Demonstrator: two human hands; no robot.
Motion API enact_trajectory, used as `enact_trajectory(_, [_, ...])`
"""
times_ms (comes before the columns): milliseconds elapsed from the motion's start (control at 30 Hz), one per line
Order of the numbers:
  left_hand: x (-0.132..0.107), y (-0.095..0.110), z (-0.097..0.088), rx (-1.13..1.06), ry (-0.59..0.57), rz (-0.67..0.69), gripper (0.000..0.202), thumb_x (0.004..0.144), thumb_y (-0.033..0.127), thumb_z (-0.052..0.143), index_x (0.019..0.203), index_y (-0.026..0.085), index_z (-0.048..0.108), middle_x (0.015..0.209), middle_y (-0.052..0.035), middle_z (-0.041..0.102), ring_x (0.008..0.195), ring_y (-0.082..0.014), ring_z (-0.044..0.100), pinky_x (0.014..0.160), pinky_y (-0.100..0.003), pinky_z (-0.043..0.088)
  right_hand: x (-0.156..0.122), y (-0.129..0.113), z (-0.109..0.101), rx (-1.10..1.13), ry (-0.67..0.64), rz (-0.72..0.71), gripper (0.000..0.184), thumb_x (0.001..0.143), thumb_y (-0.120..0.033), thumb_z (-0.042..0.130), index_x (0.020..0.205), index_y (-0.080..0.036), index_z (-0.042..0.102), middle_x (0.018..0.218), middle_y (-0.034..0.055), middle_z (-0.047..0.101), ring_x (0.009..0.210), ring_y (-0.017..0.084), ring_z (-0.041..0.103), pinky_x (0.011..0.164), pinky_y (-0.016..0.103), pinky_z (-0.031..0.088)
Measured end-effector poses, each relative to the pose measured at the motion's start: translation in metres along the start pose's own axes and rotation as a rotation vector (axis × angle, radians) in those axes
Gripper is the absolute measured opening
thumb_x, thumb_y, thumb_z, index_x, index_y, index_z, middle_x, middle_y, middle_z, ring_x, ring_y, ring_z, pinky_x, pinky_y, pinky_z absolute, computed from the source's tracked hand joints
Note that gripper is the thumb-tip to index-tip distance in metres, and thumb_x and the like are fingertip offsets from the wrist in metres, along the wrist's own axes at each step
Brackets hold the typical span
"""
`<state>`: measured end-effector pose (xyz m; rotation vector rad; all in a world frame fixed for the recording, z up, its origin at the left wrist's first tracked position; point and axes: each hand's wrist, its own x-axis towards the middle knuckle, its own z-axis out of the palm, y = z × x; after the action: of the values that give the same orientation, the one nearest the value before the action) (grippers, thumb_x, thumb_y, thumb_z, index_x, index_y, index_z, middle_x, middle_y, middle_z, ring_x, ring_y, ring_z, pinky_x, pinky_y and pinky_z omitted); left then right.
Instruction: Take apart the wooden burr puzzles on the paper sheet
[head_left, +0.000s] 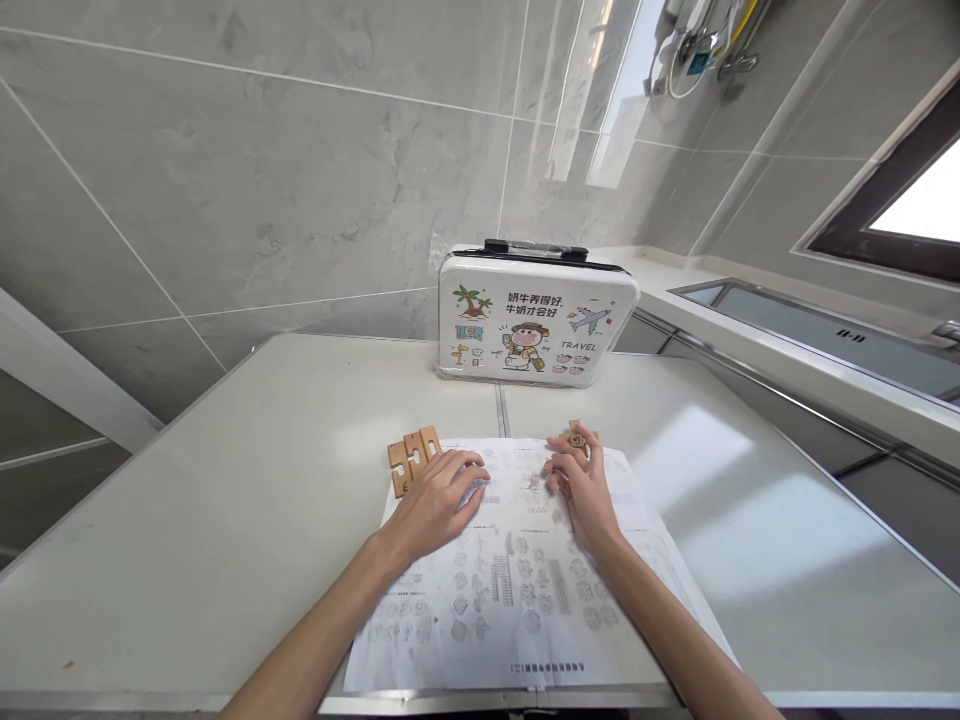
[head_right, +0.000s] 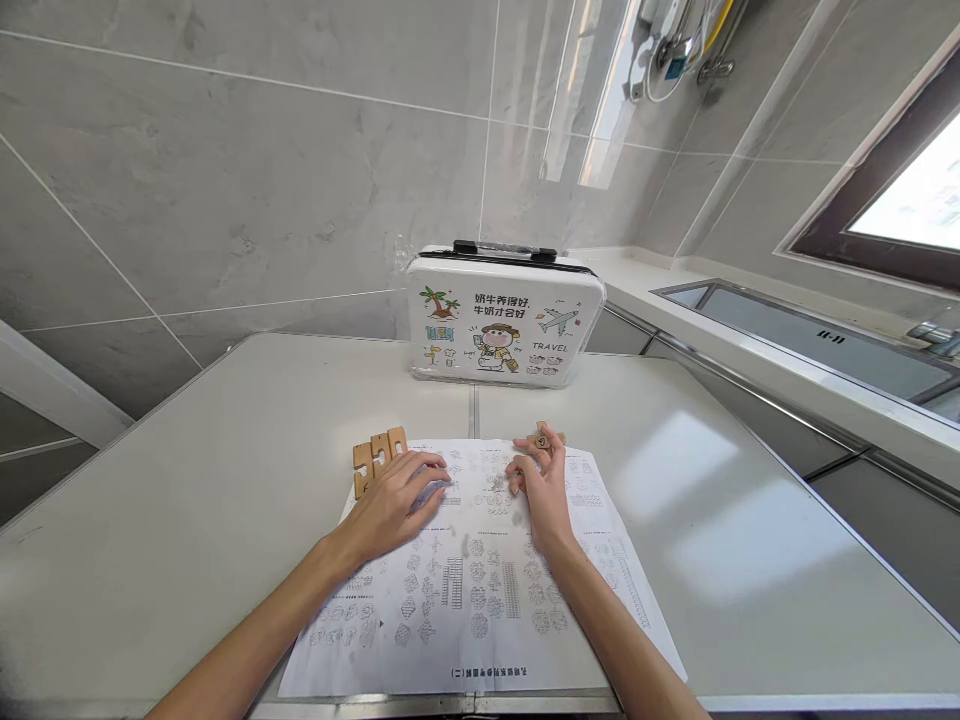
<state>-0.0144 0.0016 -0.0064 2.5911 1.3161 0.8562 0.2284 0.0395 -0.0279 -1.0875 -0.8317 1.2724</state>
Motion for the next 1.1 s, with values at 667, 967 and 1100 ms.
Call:
enact_trajectory(667, [0.002,0.006,-0.002,-0.185,0.02,-0.144,0.023,0.102,0.031,0.058,0.124,0.025,0.062,0.124,-0.0083,0.068,0.117,-0.0275,0.064,0.102,-0.044,0.049,-0.01,-0.008,0.007,0.161,-0.482,0.136,0.019,0.09,-0.036,0.073,0.1,-0.023,0.063,0.078,0.0004,0.062,0.063,0.014,0.049,0.052,0.024,0.036])
enact_trajectory(967, [0.003,0.006,-0.004,-0.681,-0.12,-0.413,0.07,0.083,0.049,0.081,0.146,0.03,0.056,0.149,-0.0086,0.061,0.137,-0.033,0.056,0.116,-0.048,0.044,-0.015,-0.001,0.002,0.171,-0.87,0.227,0.02,0.095,-0.038,0.071,0.092,-0.021,0.062,0.074,0.0029,0.069,0.058,0.014,0.056,0.054,0.026,0.037])
enact_trajectory(1100, [0.001,0.004,0.001,-0.788,-0.114,-0.446,0.07,0.078,0.048,0.086,0.141,0.029,0.062,0.148,-0.0095,0.062,0.139,-0.0347,0.056,0.119,-0.049,0.042,-0.018,-0.003,0.004,0.117,-0.929,0.193,0.024,0.099,-0.042,0.069,0.109,-0.023,0.061,0.077,0.0022,0.071,0.059,0.015,0.06,0.055,0.025,0.038])
